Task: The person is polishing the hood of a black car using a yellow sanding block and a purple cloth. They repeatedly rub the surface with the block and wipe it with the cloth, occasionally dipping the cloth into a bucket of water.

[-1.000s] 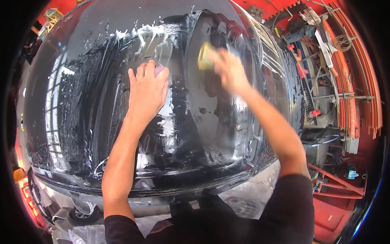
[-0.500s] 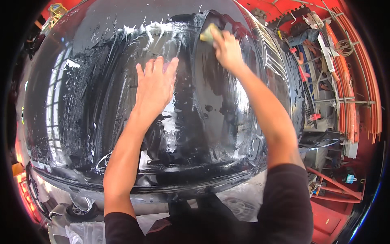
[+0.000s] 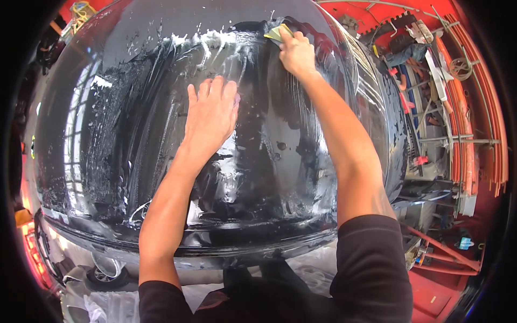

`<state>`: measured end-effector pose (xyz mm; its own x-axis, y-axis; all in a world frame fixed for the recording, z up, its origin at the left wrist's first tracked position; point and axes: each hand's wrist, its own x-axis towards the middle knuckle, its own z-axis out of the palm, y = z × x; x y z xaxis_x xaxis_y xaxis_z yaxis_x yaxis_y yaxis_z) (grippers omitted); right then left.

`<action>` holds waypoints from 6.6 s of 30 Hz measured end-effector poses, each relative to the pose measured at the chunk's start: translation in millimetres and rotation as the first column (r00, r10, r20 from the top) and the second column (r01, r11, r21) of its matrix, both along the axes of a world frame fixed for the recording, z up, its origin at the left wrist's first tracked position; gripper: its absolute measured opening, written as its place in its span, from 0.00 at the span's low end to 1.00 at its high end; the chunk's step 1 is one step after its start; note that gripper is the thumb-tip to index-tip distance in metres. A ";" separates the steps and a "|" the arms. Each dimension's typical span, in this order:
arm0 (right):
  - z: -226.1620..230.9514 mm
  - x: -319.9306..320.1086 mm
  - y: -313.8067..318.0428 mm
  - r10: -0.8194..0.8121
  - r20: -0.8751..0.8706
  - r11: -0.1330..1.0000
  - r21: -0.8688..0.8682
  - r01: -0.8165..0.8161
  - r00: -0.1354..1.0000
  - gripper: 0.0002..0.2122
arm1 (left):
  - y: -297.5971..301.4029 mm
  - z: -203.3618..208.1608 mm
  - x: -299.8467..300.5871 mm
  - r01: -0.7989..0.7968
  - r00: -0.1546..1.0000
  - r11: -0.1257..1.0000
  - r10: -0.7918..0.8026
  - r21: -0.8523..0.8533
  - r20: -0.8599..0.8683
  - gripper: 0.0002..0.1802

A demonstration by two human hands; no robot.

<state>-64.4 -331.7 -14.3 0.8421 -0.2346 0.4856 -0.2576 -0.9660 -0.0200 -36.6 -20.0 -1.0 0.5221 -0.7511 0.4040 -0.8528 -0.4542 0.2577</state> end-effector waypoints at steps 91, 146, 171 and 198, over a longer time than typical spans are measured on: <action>-11.2 -181.1 109.8 0.224 -0.029 0.938 0.277 -0.208 0.974 0.32 | 16.0 -8.3 8.8 -0.022 1.000 1.000 0.022 -0.005 -0.010 0.14; -67.5 -89.0 -91.7 0.014 0.153 0.991 0.127 -0.033 0.988 0.25 | 14.2 -0.8 16.9 0.027 0.999 0.999 -0.027 0.022 -0.025 0.21; -44.6 -123.4 -145.5 0.167 0.063 0.979 0.104 -0.173 0.984 0.27 | 6.4 -0.9 8.4 0.048 0.999 0.999 -0.048 0.002 -0.023 0.23; 54.8 -203.2 200.0 0.356 -0.187 0.922 0.231 -0.311 0.916 0.23 | 13.9 -8.7 19.5 0.036 0.999 0.998 -0.036 -0.048 0.016 0.18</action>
<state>-267.5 -131.7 40.5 0.9676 0.0088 0.2522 0.0594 -0.9793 -0.1937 -17.1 -6.1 -9.7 0.4886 -0.7486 0.4482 -0.8724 -0.4103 0.2656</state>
